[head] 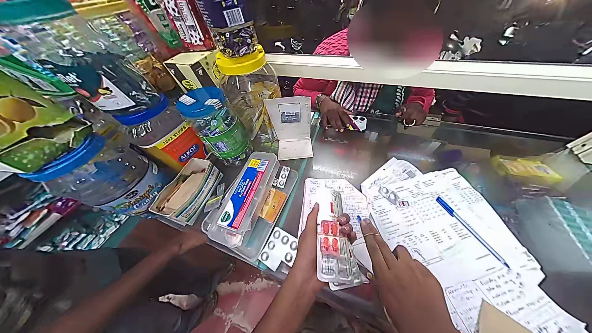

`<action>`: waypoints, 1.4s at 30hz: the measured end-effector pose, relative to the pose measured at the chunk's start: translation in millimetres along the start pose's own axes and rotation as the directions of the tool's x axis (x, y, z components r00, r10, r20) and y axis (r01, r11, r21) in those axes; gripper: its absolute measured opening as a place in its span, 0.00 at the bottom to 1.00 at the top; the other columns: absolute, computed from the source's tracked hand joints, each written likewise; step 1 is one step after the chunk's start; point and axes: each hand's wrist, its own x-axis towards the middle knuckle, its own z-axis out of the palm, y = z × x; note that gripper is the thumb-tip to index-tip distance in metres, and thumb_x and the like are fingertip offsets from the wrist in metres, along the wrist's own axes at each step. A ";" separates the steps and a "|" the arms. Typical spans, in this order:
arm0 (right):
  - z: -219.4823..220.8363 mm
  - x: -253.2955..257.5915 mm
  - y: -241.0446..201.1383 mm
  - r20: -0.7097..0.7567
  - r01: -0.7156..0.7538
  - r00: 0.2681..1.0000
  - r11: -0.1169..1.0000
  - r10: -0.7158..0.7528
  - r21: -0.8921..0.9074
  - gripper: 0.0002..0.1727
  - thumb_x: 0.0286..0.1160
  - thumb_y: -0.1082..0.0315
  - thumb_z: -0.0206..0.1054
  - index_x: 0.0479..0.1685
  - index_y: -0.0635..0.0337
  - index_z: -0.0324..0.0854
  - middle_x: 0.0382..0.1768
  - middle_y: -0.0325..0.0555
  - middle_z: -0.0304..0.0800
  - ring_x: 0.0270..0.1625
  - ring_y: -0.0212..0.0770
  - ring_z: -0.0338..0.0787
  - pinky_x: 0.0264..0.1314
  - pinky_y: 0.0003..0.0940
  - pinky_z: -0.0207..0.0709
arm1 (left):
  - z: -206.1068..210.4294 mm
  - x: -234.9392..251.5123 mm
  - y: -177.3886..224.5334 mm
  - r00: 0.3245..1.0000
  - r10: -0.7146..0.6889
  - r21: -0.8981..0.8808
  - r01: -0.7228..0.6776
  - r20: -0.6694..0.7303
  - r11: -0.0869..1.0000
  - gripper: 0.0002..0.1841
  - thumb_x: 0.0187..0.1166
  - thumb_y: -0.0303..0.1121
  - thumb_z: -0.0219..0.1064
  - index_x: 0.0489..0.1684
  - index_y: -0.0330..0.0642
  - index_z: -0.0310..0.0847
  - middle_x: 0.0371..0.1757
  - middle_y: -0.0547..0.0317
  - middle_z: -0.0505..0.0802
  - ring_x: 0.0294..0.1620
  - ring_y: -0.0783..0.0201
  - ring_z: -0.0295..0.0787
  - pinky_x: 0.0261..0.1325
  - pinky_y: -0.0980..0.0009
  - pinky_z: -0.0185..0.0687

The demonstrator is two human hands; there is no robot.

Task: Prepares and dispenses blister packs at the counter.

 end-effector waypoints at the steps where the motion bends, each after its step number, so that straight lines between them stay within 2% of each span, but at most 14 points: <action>1: 0.6 0.9 2.2 -0.043 -0.009 0.999 1.000 0.010 0.016 0.40 0.55 0.81 0.72 0.79 0.57 0.77 0.71 0.43 0.88 0.24 0.43 0.84 0.15 0.33 0.64 | 2.3 -2.4 -1.4 1.000 0.000 -0.015 0.001 0.007 1.000 0.35 0.91 0.59 0.29 0.42 0.40 0.78 0.32 0.53 0.90 0.34 0.60 0.92 0.43 0.68 0.91; 4: 5.3 0.5 10.7 -0.239 0.016 0.970 0.966 0.048 0.259 0.27 0.78 0.75 0.54 0.79 0.59 0.75 0.66 0.45 0.91 0.25 0.41 0.82 0.21 0.32 0.68 | 0.9 -0.7 -2.1 0.999 0.027 -0.055 -0.025 0.021 0.998 0.36 0.91 0.59 0.30 0.41 0.40 0.79 0.32 0.53 0.91 0.36 0.59 0.93 0.43 0.67 0.91; 6: 9.8 -7.5 13.3 -0.229 0.115 0.972 0.751 0.050 0.650 0.25 0.85 0.69 0.51 0.81 0.61 0.71 0.48 0.51 0.91 0.27 0.39 0.82 0.26 0.29 0.74 | -2.7 0.3 -5.1 0.999 0.004 -0.056 -0.001 0.046 0.998 0.36 0.91 0.59 0.29 0.42 0.41 0.79 0.32 0.54 0.90 0.35 0.60 0.93 0.43 0.67 0.92; 8: 10.0 -17.2 12.9 -0.073 0.068 0.997 0.239 0.012 0.969 0.25 0.89 0.66 0.56 0.83 0.52 0.71 0.60 0.49 0.91 0.36 0.28 0.86 0.40 0.20 0.80 | -5.4 -1.2 -11.1 0.996 -0.050 -0.035 0.052 0.070 0.998 0.36 0.90 0.61 0.30 0.40 0.42 0.80 0.31 0.56 0.89 0.35 0.61 0.92 0.43 0.67 0.91; 10: 10.6 -18.3 13.9 0.052 -0.052 0.999 -0.335 -0.010 0.941 0.18 0.89 0.56 0.59 0.71 0.40 0.85 0.58 0.31 0.92 0.38 0.18 0.84 0.39 0.15 0.78 | -5.5 -2.2 -16.3 0.991 -0.091 -0.026 0.094 0.099 0.995 0.37 0.89 0.62 0.31 0.37 0.41 0.81 0.29 0.57 0.88 0.34 0.61 0.91 0.45 0.66 0.90; 12: 9.2 -11.9 22.1 0.066 -0.094 0.995 -0.563 -0.070 0.821 0.11 0.86 0.53 0.62 0.49 0.38 0.90 0.43 0.21 0.87 0.34 0.15 0.79 0.33 0.12 0.72 | -4.9 -2.8 -18.1 0.986 -0.103 -0.022 0.106 0.133 0.994 0.38 0.89 0.62 0.30 0.38 0.42 0.80 0.31 0.57 0.89 0.35 0.61 0.91 0.46 0.65 0.91; 13: 5.6 -8.8 28.7 0.063 -0.114 0.991 -0.525 -0.115 0.844 0.09 0.85 0.54 0.63 0.45 0.41 0.89 0.37 0.21 0.86 0.34 0.14 0.79 0.34 0.12 0.72 | -4.8 -1.6 -18.7 0.986 -0.102 -0.025 0.107 0.133 0.994 0.38 0.89 0.62 0.29 0.37 0.42 0.81 0.31 0.57 0.89 0.35 0.60 0.92 0.46 0.64 0.91; 15: -8.6 -6.6 33.7 0.106 -0.125 0.983 -0.128 -0.149 0.984 0.07 0.80 0.60 0.69 0.47 0.52 0.83 0.27 0.25 0.83 0.28 0.14 0.79 0.31 0.11 0.73 | -6.0 0.7 -20.7 0.992 -0.085 -0.030 0.088 0.096 0.996 0.37 0.90 0.61 0.29 0.39 0.42 0.80 0.32 0.56 0.90 0.35 0.59 0.92 0.46 0.63 0.92; 17: -18.3 -7.7 26.5 0.147 -0.089 0.981 0.386 -0.123 0.918 0.23 0.69 0.55 0.77 0.55 0.62 0.84 0.18 0.38 0.80 0.17 0.31 0.76 0.20 0.28 0.70 | -4.4 2.8 -22.5 0.999 -0.038 -0.031 0.039 0.020 0.999 0.35 0.92 0.59 0.29 0.40 0.41 0.79 0.31 0.55 0.90 0.35 0.58 0.93 0.47 0.62 0.92; 19: -21.1 -9.7 17.9 0.174 -0.117 0.984 0.626 -0.030 0.771 0.27 0.67 0.51 0.77 0.57 0.62 0.87 0.15 0.42 0.80 0.14 0.41 0.77 0.17 0.41 0.71 | -3.0 7.4 -24.8 0.996 0.036 -0.016 -0.037 -0.087 0.999 0.35 0.93 0.58 0.30 0.38 0.40 0.78 0.29 0.54 0.90 0.32 0.59 0.93 0.44 0.64 0.92; 23: -11.3 -9.1 20.0 0.244 -0.222 0.969 0.586 0.043 0.779 0.23 0.69 0.50 0.75 0.50 0.61 0.87 0.12 0.35 0.74 0.12 0.35 0.70 0.16 0.35 0.65 | -8.9 14.7 -27.8 0.977 0.148 0.074 -0.138 -0.152 0.988 0.35 0.93 0.58 0.29 0.43 0.38 0.76 0.31 0.53 0.90 0.26 0.62 0.90 0.31 0.71 0.88; 27: -4.7 -6.8 24.9 0.109 -0.088 0.991 0.253 -0.073 0.964 0.12 0.80 0.60 0.69 0.38 0.61 0.89 0.25 0.38 0.85 0.24 0.19 0.77 0.28 0.11 0.70 | -11.1 20.6 -32.5 0.955 0.251 0.135 -0.231 -0.157 0.963 0.33 0.94 0.55 0.30 0.42 0.38 0.75 0.31 0.54 0.89 0.26 0.64 0.88 0.32 0.73 0.88; 34: 7.9 -16.6 2.0 -0.277 0.314 0.943 0.771 -0.185 0.554 0.11 0.82 0.62 0.62 0.40 0.49 0.92 0.21 0.41 0.83 0.21 0.38 0.82 0.19 0.29 0.71 | -9.2 24.5 -27.7 0.941 0.285 0.122 -0.266 -0.181 0.956 0.33 0.94 0.56 0.29 0.41 0.39 0.73 0.28 0.55 0.87 0.24 0.64 0.88 0.30 0.72 0.88; 42: 30.2 -19.5 -8.2 -0.281 0.106 0.957 0.813 0.073 0.573 0.13 0.79 0.66 0.62 0.37 0.52 0.94 0.45 0.43 0.99 0.39 0.35 0.97 0.35 0.24 0.85 | -0.1 35.2 -22.9 0.902 0.320 0.055 -0.318 -0.290 0.947 0.30 0.94 0.56 0.32 0.42 0.40 0.72 0.25 0.56 0.86 0.22 0.63 0.87 0.27 0.71 0.87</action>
